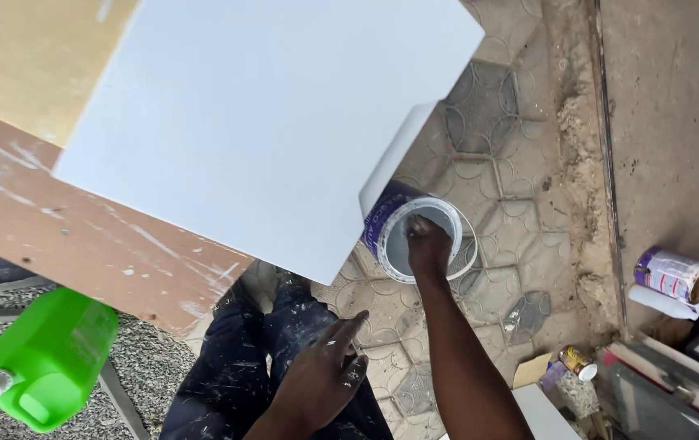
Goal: A person is painting a white furniture panel or board by dipping a sponge applicator into a bucket of white paint and wiping it across the surface.
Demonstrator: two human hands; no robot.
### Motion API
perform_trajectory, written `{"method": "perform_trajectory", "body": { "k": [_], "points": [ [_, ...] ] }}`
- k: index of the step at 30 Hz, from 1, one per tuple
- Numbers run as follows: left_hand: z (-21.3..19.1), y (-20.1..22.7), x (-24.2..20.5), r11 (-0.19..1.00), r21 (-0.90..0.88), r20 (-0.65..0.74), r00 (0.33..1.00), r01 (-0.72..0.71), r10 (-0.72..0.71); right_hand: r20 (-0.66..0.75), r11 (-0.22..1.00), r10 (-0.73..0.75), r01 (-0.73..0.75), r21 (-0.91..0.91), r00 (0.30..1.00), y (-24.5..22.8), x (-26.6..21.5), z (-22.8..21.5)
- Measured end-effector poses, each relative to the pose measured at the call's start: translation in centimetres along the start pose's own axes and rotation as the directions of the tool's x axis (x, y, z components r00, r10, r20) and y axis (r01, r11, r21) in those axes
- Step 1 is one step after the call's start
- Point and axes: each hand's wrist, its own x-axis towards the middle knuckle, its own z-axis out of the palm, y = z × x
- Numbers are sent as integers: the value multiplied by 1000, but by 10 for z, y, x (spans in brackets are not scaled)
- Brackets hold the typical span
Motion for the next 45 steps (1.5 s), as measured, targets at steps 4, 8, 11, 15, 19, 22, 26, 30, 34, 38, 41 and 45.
{"method": "perform_trajectory", "body": {
  "k": [4,8,11,15,19,22,26,30,34,38,41,45],
  "points": [
    [12,-6,11,991,62,9,993,116,-117,8,996,-17,17,-84,1000,13,22,22],
    [16,-10,14,944,45,16,944,328,-329,26,997,-55,56,-53,998,42,42,48],
    [19,-9,16,923,-2,7,923,385,-385,35,996,-34,37,-85,999,53,51,59],
    [24,-7,17,908,-17,15,909,418,-417,42,992,-10,16,-124,999,46,50,56],
    [30,-7,19,919,-23,-14,919,394,-395,113,947,130,-157,280,985,9,33,19],
    [29,0,24,905,-46,29,906,424,-423,282,671,424,-507,541,861,9,30,-2],
    [35,2,27,914,-65,-10,915,401,-402,575,367,401,-700,613,713,19,17,-21],
    [34,8,30,932,-70,-46,932,356,-359,662,349,311,-730,588,682,27,14,-18],
    [27,16,31,888,-104,-28,891,449,-454,673,446,258,-703,554,694,13,12,-26],
    [28,16,33,892,-86,-87,889,444,-451,726,573,235,-696,433,646,22,24,-32],
    [25,24,35,898,-73,-79,895,435,-440,743,546,277,-736,400,609,29,28,-35],
    [17,38,38,908,-115,-85,907,403,-413,658,564,361,-717,410,660,14,19,-40]
  ]
}}
